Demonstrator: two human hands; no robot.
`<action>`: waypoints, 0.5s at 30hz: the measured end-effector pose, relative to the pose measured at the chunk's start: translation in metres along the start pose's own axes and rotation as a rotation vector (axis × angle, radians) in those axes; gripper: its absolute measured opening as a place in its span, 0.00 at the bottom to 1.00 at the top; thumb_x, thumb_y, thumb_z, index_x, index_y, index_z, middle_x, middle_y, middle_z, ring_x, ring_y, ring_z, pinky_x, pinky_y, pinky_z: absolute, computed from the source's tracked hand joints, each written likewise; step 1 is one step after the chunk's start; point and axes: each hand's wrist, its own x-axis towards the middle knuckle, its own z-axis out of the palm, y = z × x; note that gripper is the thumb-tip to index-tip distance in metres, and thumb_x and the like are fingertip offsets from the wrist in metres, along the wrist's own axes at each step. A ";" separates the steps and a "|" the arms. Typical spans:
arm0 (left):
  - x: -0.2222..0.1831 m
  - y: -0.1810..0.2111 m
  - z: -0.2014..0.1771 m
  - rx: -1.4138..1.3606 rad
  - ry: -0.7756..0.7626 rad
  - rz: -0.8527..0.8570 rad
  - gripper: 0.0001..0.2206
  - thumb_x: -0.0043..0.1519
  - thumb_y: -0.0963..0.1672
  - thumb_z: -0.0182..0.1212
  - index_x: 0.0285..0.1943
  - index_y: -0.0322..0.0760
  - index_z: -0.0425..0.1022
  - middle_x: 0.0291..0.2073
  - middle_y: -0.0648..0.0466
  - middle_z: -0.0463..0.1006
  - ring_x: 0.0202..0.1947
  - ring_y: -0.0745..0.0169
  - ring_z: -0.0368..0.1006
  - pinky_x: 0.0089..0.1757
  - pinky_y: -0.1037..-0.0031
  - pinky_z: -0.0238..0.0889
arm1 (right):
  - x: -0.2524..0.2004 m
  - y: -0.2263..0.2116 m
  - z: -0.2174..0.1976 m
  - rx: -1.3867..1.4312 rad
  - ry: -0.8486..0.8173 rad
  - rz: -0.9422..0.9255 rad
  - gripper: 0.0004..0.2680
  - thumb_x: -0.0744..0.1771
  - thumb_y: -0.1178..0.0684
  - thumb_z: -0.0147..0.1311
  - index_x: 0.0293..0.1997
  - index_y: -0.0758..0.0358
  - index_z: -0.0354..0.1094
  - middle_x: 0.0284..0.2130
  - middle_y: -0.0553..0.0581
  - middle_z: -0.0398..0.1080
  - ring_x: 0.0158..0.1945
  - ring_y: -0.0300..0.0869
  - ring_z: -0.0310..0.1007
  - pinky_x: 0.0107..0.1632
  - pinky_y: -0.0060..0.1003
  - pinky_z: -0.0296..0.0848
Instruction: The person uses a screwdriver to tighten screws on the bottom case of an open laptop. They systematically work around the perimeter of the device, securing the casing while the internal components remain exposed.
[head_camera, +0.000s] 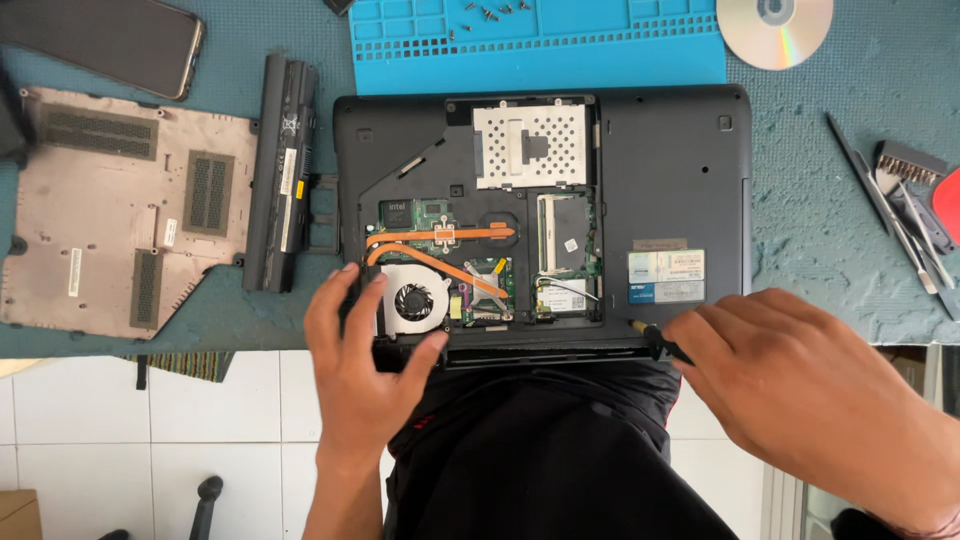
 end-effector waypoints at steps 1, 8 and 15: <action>0.000 0.000 0.002 0.000 0.003 0.002 0.26 0.54 0.50 0.65 0.57 0.31 0.66 0.58 0.39 0.60 0.61 0.40 0.59 0.60 0.52 0.55 | 0.000 -0.001 0.000 -0.002 0.002 0.001 0.06 0.65 0.47 0.49 0.37 0.54 0.60 0.21 0.46 0.66 0.26 0.45 0.69 0.36 0.42 0.71; 0.002 0.011 0.012 0.043 0.067 0.082 0.21 0.55 0.50 0.65 0.52 0.36 0.71 0.57 0.44 0.61 0.61 0.41 0.57 0.60 0.49 0.57 | 0.004 -0.006 -0.008 -0.138 0.147 0.052 0.10 0.66 0.40 0.47 0.33 0.54 0.59 0.16 0.47 0.63 0.22 0.45 0.65 0.33 0.40 0.67; 0.004 0.006 0.011 0.077 -0.054 0.009 0.37 0.47 0.59 0.65 0.60 0.37 0.64 0.64 0.40 0.54 0.66 0.34 0.52 0.61 0.44 0.52 | 0.001 -0.005 0.002 -0.133 0.122 0.027 0.11 0.67 0.44 0.47 0.27 0.55 0.58 0.13 0.45 0.61 0.20 0.43 0.65 0.35 0.39 0.69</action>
